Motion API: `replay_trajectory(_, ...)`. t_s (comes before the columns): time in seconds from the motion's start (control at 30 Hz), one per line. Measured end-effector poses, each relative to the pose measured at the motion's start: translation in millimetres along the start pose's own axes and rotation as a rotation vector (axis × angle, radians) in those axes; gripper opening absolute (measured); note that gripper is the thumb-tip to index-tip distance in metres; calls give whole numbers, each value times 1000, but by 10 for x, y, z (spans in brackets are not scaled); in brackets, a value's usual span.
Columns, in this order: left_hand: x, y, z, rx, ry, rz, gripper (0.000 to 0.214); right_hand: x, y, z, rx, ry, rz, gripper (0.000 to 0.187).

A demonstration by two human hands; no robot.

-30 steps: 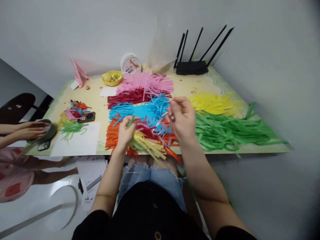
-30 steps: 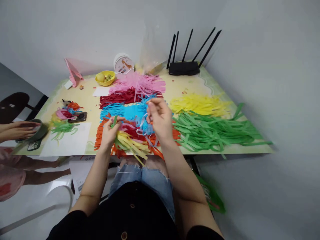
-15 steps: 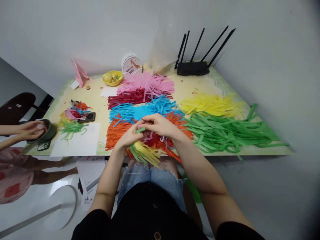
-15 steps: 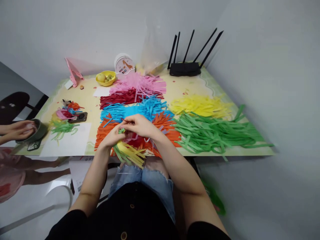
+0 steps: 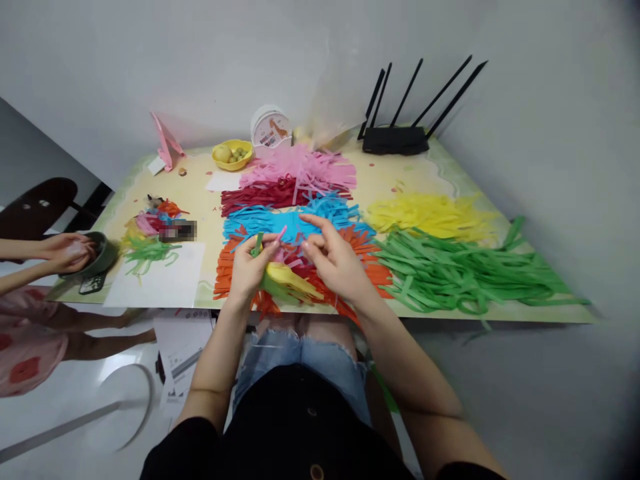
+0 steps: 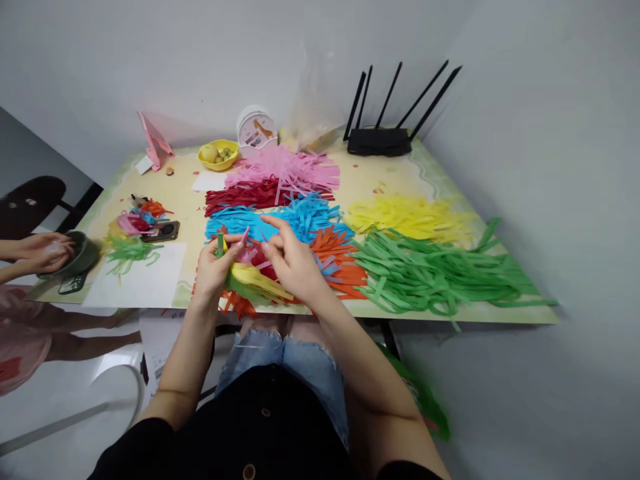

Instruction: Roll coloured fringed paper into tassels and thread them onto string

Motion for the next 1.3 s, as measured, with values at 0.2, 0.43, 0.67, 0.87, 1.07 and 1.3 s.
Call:
replay_trajectory(0.2,160,65,-52,-58,112,172,24,18,187,-91,-113,65,89,45)
replay_trajectory(0.43,221,54,-89,-46,162,231,23,23,176,-91,-125,94,143,44)
replay_trajectory(0.67,384,135,-153,-133,440,425,15,51,152,-42,-91,110,183,44)
replay_trajectory(0.87,492,166,-229,-147,694,700,16,194,227,40,-237,188,356,50)
replay_trajectory(1.07,472,229,-235,-214,741,792,16,241,173,72,-219,204,351,57)
replay_trajectory(1.3,462,194,-193,-184,680,706,16,248,101,69,-222,153,110,44)
Point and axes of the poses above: each hand's wrist, its own z-axis towards the middle knuckle, its own y-axis out of the palm, x = y × z, the point moved 8 cm from there along z, towards the middle knuckle, and after that the axes turned 9 degrees about y, right-handed, at the moved point
